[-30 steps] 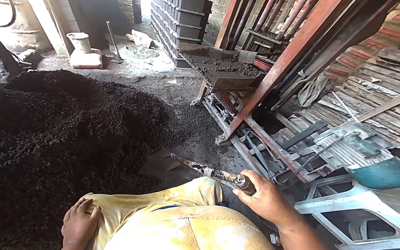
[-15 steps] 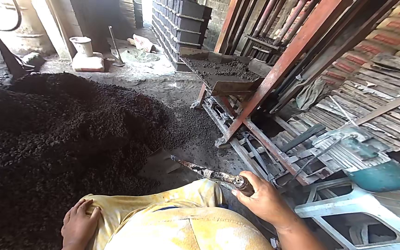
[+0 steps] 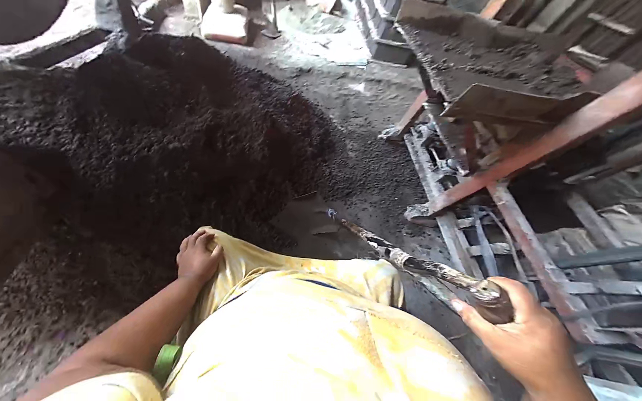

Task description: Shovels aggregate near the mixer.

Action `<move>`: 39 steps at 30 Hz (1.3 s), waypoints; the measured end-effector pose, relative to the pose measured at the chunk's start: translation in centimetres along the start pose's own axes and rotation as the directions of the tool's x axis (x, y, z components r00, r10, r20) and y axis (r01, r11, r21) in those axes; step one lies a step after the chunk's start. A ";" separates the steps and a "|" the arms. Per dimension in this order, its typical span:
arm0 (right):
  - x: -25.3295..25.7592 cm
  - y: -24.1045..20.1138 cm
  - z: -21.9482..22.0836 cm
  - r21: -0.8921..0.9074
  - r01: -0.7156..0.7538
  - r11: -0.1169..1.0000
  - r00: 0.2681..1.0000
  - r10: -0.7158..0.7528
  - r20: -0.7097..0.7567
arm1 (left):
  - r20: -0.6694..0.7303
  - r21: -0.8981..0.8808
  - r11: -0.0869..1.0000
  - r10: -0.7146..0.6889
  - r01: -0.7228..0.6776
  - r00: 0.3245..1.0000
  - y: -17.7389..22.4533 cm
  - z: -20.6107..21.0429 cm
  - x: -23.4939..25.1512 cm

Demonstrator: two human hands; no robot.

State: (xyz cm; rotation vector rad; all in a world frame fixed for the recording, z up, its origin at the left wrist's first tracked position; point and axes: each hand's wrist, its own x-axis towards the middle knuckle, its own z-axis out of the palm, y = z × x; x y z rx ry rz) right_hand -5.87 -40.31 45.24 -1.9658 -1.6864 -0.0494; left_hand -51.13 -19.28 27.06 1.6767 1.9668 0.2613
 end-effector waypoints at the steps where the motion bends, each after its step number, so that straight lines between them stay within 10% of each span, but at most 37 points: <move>1: 0.0 0.0 -0.1 -0.005 -0.001 1.000 1.000 0.001 0.004 | 0.002 -0.003 1.000 -0.005 0.005 1.000 0.0 0.1 0.1; 39: 0.3 1.3 0.5 0.030 -0.036 0.999 0.998 0.038 -0.055 | -0.063 0.013 0.997 0.071 -0.070 0.995 -0.7 1.0 -0.1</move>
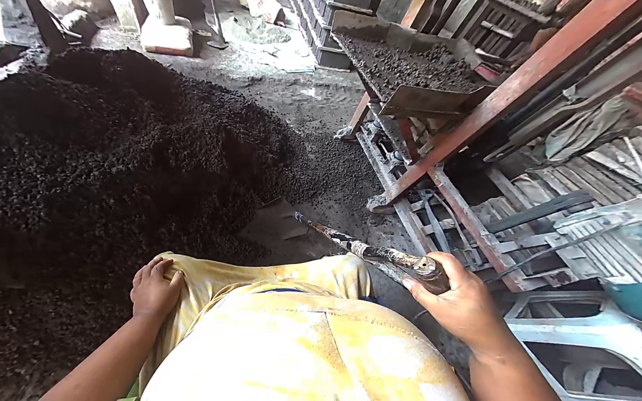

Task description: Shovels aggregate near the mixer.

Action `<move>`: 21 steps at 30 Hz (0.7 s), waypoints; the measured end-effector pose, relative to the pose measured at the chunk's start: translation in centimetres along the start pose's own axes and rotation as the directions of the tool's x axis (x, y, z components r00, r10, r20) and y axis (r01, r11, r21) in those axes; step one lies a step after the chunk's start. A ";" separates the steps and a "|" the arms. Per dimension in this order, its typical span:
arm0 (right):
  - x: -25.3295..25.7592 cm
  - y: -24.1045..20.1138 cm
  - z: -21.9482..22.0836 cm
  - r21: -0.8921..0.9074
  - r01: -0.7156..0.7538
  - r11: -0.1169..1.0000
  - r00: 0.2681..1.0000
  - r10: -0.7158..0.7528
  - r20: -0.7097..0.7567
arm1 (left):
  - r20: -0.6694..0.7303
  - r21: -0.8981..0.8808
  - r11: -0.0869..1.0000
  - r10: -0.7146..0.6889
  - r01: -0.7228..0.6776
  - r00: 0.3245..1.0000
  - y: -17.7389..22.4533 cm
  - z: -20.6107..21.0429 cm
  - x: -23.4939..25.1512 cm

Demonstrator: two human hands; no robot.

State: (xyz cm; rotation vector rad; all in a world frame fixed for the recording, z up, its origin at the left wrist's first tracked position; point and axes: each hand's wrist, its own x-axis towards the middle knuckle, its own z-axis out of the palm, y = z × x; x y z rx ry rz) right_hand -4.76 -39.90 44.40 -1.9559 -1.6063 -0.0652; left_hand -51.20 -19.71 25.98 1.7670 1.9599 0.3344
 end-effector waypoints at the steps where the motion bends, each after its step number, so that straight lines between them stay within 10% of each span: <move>1: 0.0 0.0 -0.1 0.001 0.001 1.000 1.000 -0.001 0.004 | 0.000 0.001 1.000 -0.001 0.001 1.000 0.0 0.0 0.0; 21: 0.2 -0.2 -0.7 -0.013 0.018 1.000 1.000 -0.018 0.024 | 0.019 -0.032 0.998 -0.046 0.047 0.999 0.2 -0.3 0.2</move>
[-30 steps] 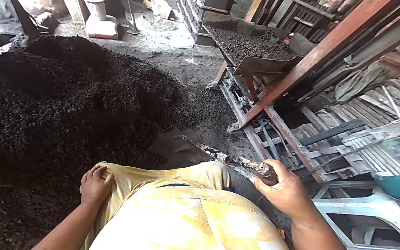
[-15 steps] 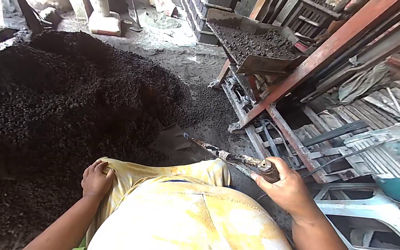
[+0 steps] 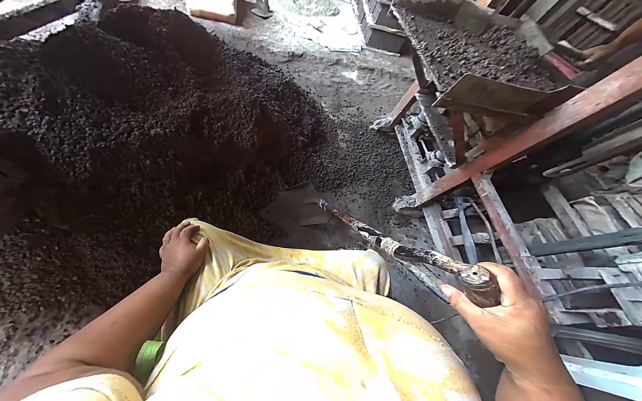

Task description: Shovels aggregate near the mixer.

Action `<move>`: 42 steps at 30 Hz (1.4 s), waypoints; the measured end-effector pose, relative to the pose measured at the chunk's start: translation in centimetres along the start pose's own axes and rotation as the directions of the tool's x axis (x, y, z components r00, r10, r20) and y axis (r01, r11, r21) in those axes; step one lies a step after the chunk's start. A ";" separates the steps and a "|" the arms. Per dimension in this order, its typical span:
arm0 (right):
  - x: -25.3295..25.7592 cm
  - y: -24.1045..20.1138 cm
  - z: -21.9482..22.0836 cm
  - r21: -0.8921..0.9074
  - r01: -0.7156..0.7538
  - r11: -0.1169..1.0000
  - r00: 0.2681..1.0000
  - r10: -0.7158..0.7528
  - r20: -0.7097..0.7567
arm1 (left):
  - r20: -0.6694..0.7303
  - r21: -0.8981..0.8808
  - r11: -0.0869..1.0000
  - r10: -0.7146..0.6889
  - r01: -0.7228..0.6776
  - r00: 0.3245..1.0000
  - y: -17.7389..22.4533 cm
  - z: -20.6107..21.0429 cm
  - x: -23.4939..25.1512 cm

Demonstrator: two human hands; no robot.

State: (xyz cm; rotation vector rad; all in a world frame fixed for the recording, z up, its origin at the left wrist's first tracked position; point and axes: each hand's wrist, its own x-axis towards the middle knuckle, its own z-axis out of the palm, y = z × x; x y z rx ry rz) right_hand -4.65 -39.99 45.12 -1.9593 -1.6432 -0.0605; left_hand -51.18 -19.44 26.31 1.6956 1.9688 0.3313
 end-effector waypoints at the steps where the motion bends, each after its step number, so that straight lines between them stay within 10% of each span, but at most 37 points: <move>1: 0.0 -0.1 -0.1 0.003 -0.007 1.000 1.000 0.007 0.005 | -0.007 0.000 1.000 0.010 -0.010 1.000 0.0 0.0 0.0; 42: -0.1 0.1 0.8 0.003 -0.059 0.998 0.998 0.059 -0.037 | -0.038 -0.006 0.999 0.041 -0.041 0.998 -0.3 0.3 -0.2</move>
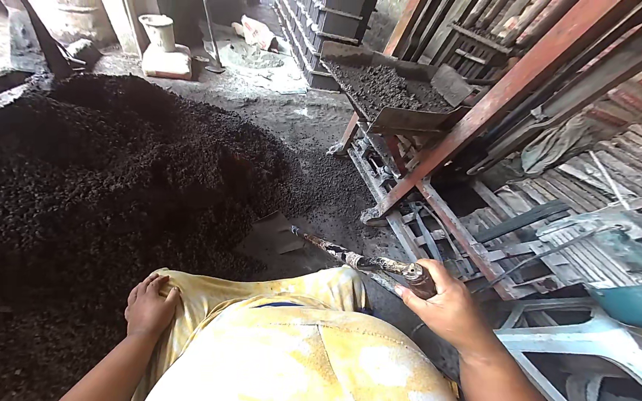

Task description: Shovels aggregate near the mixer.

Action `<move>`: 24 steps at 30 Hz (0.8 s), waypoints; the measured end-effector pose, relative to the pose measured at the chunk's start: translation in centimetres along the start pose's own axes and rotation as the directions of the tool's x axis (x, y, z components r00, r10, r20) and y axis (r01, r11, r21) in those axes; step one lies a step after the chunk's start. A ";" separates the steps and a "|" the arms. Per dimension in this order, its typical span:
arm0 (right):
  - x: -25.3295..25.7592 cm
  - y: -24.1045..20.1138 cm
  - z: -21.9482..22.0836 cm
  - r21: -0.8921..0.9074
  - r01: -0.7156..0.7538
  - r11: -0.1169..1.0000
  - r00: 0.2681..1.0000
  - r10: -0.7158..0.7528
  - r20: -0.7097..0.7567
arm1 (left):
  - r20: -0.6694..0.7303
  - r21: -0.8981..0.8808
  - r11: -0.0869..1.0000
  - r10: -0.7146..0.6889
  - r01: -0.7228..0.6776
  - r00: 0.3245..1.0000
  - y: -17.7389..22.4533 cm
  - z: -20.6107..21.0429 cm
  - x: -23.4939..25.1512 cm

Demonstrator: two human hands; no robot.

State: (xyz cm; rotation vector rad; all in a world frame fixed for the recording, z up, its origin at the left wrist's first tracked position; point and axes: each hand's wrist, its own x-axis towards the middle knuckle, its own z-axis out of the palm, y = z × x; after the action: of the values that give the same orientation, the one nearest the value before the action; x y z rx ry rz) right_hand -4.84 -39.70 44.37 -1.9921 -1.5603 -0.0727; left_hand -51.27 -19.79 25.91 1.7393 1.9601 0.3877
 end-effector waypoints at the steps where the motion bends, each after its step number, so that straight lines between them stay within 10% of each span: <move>1: -0.1 0.0 0.0 0.002 -0.001 1.000 1.000 0.001 -0.001 | -0.003 -0.001 1.000 0.002 -0.002 1.000 0.1 0.0 -0.1; 24: -0.4 -1.0 0.0 0.007 0.018 1.000 1.000 -0.018 0.019 | 0.022 -0.008 1.000 0.004 -0.004 1.000 -0.4 -0.3 -0.2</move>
State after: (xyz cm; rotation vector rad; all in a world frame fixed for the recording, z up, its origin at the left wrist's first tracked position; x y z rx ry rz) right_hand -5.90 -39.95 44.62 -1.9793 -1.5884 -0.0551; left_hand -51.81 -19.97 26.01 1.7350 1.9374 0.3760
